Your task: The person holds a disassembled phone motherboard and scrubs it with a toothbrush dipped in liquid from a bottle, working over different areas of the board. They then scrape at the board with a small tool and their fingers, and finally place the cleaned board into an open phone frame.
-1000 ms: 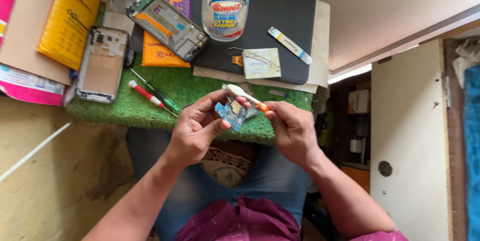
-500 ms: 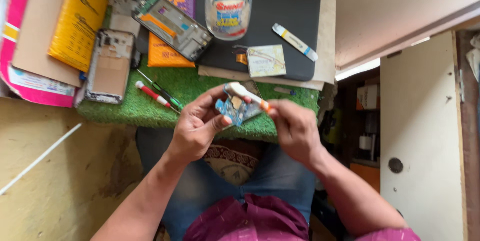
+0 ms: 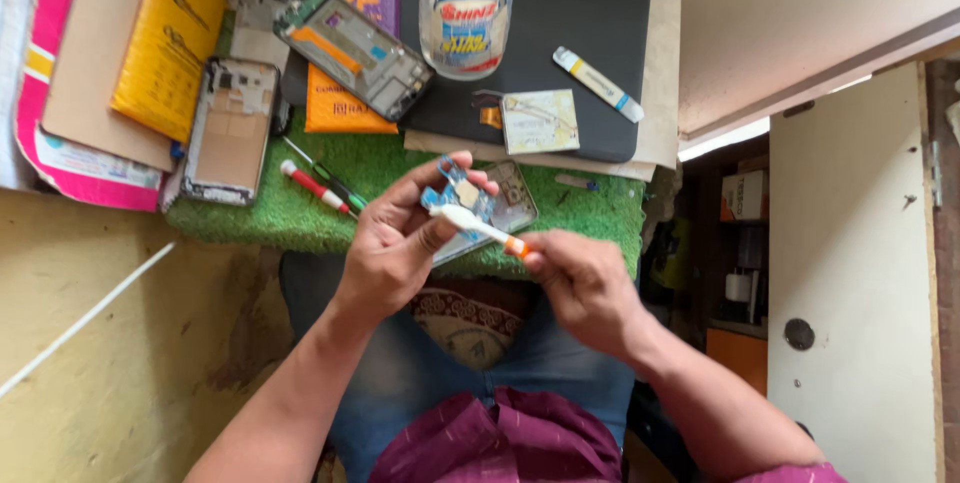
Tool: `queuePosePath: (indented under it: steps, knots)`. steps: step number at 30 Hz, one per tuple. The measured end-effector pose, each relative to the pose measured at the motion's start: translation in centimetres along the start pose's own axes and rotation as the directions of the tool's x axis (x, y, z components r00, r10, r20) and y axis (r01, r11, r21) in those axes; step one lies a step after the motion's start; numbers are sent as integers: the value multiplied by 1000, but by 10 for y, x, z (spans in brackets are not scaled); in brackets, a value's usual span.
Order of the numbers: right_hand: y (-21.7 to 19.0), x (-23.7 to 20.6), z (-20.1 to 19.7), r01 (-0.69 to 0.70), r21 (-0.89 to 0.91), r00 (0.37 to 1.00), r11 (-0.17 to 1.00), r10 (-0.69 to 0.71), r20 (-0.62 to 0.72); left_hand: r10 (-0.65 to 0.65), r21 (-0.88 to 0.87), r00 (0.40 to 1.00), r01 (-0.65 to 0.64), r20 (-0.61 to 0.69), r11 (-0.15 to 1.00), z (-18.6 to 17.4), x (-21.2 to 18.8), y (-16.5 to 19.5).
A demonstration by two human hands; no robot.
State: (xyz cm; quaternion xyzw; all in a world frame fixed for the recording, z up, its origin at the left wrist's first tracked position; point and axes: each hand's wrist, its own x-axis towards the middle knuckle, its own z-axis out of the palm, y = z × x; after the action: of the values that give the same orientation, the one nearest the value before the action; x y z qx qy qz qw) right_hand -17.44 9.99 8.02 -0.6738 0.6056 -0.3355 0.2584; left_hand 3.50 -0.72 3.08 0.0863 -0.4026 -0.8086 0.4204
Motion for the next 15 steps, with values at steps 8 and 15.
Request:
queuePosePath:
  steps: [8, 15]
  knots:
    - [3, 4, -8, 14, -66, 1000, 998, -14, 0, 54, -71, 997, -58, -50, 996, -1, 0, -1]
    - [2, 7, -8, -20, -72, 997, 997, 14, -71, -1, -94, 1000, 0, -12, 996, 2, -2, -6]
